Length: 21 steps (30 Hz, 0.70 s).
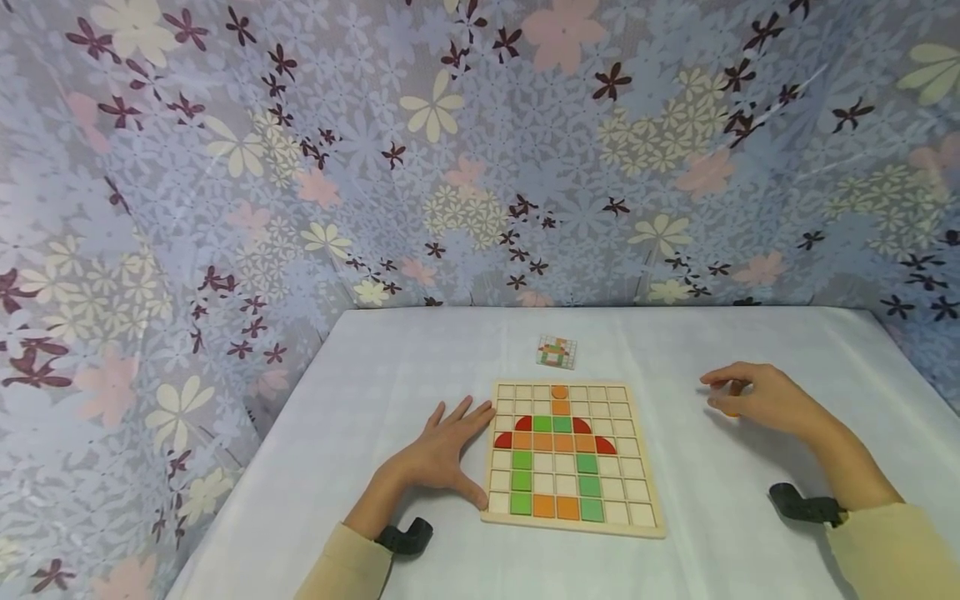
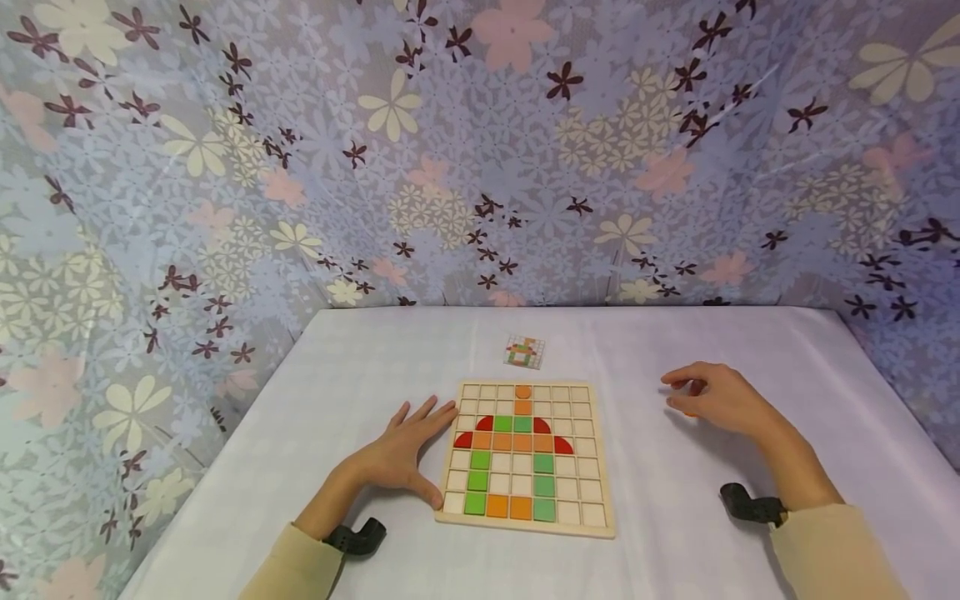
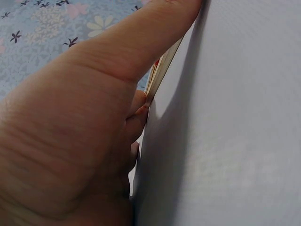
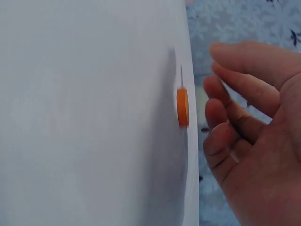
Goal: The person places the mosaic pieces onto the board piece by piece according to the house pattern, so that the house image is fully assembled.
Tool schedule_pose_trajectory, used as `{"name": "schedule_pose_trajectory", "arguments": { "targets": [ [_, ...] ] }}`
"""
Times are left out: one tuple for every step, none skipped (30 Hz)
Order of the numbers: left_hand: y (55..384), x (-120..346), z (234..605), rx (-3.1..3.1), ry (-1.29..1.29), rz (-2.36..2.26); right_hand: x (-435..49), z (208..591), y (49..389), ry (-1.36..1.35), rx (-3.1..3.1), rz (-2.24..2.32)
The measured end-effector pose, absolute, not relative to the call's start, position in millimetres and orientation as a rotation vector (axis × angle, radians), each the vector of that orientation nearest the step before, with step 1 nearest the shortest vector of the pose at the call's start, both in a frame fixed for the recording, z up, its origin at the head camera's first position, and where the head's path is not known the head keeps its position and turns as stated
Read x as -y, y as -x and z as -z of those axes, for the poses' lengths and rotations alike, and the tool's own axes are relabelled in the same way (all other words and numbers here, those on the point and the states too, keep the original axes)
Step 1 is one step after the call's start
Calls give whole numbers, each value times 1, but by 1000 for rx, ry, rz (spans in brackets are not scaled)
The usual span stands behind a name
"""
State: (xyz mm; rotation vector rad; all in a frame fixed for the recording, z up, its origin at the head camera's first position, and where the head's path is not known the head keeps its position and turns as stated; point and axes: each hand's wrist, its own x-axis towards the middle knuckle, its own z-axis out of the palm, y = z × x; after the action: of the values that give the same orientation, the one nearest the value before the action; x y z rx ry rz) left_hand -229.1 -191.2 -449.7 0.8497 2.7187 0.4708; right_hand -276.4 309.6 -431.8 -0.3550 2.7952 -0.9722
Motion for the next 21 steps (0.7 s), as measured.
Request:
{"name": "schedule_pose_trajectory", "arguments": {
  "targets": [
    [229, 191, 449, -2718, -850, -474, -313, 433, 276, 347, -2799, 953],
    [229, 191, 448, -2720, -854, -476, -317, 433, 276, 342, -2801, 934],
    [229, 191, 448, -2721, -855, -472, -321, 434, 275, 348, -2801, 919],
    [229, 191, 448, -2724, -856, -467, -324, 435, 275, 353, -2796, 912],
    [228, 191, 448, -2726, -857, -464, -327, 436, 274, 360, -2785, 909],
    [228, 191, 448, -2728, -858, -462, -330, 437, 274, 362, -2770, 916],
    [229, 191, 449, -2728, -857, -461, -332, 438, 273, 361, -2755, 926],
    [229, 191, 449, -2730, -857, -457, -334, 439, 273, 364, -2747, 930],
    [229, 191, 450, -2730, -857, -458, -335, 440, 272, 365, -2738, 936],
    [229, 192, 450, -2730, -857, -461, -336, 440, 272, 366, -2730, 945],
    [229, 192, 451, -2730, -858, -464, -336, 440, 272, 369, -2726, 949],
    [229, 192, 451, -2731, -857, -463, -336, 441, 271, 373, -2729, 948],
    [229, 192, 451, -2731, -855, -463, -335, 441, 271, 373, -2733, 947],
    [229, 192, 452, -2731, -853, -464, -335, 440, 271, 375, -2738, 944],
    [229, 192, 452, -2732, -851, -466, -334, 440, 271, 375, -2745, 941],
    [229, 192, 451, -2732, -849, -465, -334, 440, 271, 382, -2751, 938],
    [229, 192, 451, -2733, -848, -461, -333, 440, 271, 379, -2759, 935],
    [229, 192, 451, -2733, -845, -457, -333, 440, 271, 377, -2764, 933],
    [229, 192, 451, -2732, -845, -458, -332, 440, 271, 374, -2770, 928],
    [229, 192, 451, -2732, -844, -458, -332, 441, 272, 377, -2775, 923],
    [228, 192, 451, -2731, -843, -461, -331, 441, 272, 382, -2777, 923]
  ]
}}
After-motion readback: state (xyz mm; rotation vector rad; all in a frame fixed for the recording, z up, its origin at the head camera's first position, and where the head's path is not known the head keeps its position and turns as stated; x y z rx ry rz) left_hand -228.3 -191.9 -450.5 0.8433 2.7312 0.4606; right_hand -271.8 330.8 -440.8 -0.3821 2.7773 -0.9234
